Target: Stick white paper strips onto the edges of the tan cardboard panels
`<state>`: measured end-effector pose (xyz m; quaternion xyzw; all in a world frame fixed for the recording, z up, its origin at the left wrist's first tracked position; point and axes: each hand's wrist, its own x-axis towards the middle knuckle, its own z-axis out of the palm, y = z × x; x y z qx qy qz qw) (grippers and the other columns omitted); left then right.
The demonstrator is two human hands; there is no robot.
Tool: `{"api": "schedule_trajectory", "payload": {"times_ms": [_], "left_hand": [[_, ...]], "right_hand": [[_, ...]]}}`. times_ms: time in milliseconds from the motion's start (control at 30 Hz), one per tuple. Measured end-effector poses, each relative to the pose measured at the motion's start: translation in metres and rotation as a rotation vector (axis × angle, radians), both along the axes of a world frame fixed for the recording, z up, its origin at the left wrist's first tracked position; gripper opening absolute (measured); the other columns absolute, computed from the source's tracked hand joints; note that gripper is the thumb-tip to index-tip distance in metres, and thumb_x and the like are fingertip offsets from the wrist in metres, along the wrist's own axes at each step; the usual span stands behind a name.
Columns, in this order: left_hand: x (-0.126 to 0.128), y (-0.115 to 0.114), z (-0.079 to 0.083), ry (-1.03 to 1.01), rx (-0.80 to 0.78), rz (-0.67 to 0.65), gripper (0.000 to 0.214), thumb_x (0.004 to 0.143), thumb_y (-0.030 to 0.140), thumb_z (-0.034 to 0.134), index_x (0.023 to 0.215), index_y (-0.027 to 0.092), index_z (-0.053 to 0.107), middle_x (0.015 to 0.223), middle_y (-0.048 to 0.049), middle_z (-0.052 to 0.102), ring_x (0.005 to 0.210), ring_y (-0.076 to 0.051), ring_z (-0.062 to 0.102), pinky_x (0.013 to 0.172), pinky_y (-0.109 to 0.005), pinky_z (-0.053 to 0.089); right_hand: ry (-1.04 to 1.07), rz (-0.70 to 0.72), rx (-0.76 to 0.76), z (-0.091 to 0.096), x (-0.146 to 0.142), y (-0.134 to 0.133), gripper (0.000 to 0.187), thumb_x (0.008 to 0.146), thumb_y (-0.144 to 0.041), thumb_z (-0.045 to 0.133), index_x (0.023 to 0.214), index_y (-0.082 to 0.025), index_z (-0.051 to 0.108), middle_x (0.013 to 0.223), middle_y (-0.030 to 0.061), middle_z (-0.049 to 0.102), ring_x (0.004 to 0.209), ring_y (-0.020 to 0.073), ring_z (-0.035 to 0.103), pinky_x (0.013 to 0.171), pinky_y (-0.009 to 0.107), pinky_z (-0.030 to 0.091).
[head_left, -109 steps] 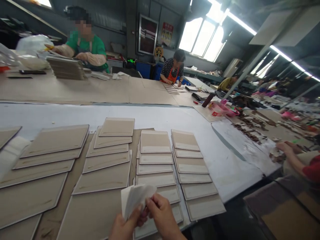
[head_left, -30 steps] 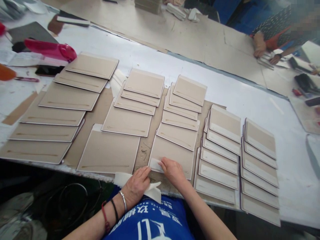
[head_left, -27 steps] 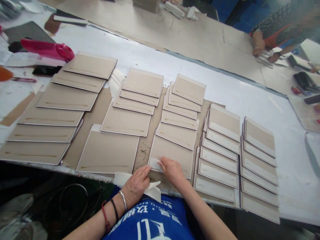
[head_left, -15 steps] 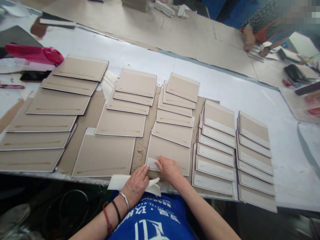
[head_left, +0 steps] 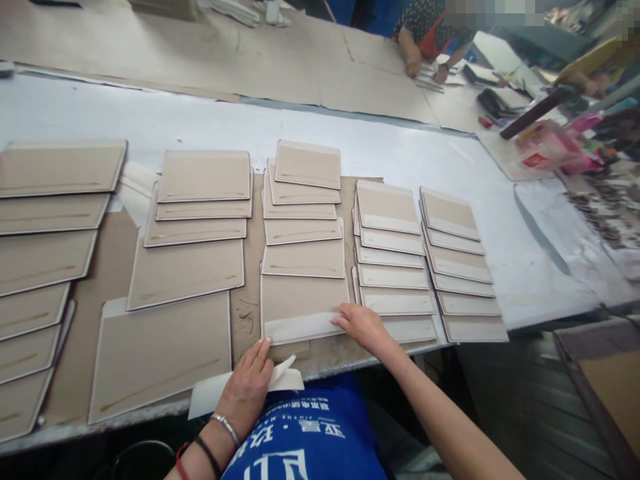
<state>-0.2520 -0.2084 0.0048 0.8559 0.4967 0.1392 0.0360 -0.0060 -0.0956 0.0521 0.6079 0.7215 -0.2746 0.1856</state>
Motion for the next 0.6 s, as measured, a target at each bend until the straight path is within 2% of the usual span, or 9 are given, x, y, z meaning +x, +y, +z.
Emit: {"api": "schedule_trajectory", "payload": {"times_ms": [200, 600], "left_hand": [[0.0, 0.001, 0.001, 0.042, 0.009, -0.024, 0.033, 0.075, -0.003, 0.03, 0.069, 0.012, 0.059, 0.107, -0.0184, 0.063, 0.101, -0.027, 0.058, 0.082, -0.038, 0.053], [0.002, 0.003, 0.006, 0.088, 0.004, -0.051, 0.033, 0.08, 0.003, 0.029, 0.068, 0.012, 0.059, 0.107, -0.0201, 0.062, 0.099, -0.028, 0.058, 0.081, -0.04, 0.054]], "right_hand": [[0.021, -0.029, 0.057, -0.007, -0.001, -0.008, 0.022, 0.084, -0.04, 0.05, 0.09, -0.022, 0.06, 0.093, 0.0036, 0.066, 0.087, 0.02, 0.06, 0.066, 0.026, 0.038], [0.018, -0.032, 0.078, -0.01, -0.005, -0.012, 0.021, 0.085, -0.037, 0.05, 0.091, -0.021, 0.06, 0.094, 0.0043, 0.065, 0.09, 0.0195, 0.059, 0.07, 0.028, 0.042]]}}
